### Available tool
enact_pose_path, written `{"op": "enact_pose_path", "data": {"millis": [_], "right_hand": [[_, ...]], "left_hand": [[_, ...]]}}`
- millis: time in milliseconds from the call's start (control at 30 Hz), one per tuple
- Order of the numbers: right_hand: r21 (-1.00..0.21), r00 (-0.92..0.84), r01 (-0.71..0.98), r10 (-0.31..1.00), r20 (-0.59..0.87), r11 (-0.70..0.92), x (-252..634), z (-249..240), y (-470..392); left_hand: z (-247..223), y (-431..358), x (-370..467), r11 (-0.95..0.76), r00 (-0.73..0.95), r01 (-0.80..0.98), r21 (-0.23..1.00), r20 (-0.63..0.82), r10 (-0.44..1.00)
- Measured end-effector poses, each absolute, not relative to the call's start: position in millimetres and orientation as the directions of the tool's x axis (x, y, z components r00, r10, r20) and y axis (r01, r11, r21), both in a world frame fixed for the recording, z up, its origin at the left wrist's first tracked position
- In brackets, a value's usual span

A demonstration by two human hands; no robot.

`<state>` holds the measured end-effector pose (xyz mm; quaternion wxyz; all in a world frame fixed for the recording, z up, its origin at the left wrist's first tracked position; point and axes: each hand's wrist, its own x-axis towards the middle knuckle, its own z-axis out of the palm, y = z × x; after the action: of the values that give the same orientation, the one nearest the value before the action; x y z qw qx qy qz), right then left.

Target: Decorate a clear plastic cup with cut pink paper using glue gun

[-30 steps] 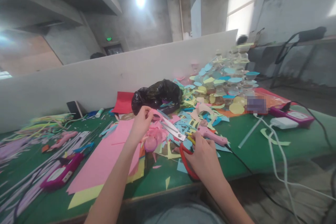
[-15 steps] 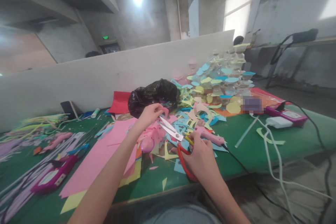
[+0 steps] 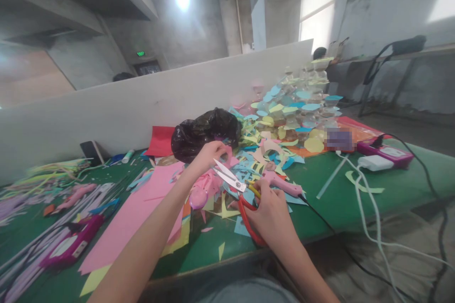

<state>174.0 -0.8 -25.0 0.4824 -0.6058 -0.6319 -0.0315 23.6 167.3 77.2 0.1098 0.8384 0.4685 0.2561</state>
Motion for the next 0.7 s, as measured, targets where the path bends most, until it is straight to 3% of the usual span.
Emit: {"op": "enact_pose_path", "data": {"millis": [367,700], "right_hand": [[-0.593,0.215,0.764,0.765,0.607,0.255,174.1,-22.5,-1.3],[-0.556,0.195,0.784,0.742,0.641,0.274,175.2,-27.5,-0.1]], "left_hand": [[68.4,176.8,16.3,-0.538,0.451,0.734,0.415,0.295,0.842],[57.4,180.0,20.2,-0.533,0.454,0.734,0.421,0.279,0.846]]}}
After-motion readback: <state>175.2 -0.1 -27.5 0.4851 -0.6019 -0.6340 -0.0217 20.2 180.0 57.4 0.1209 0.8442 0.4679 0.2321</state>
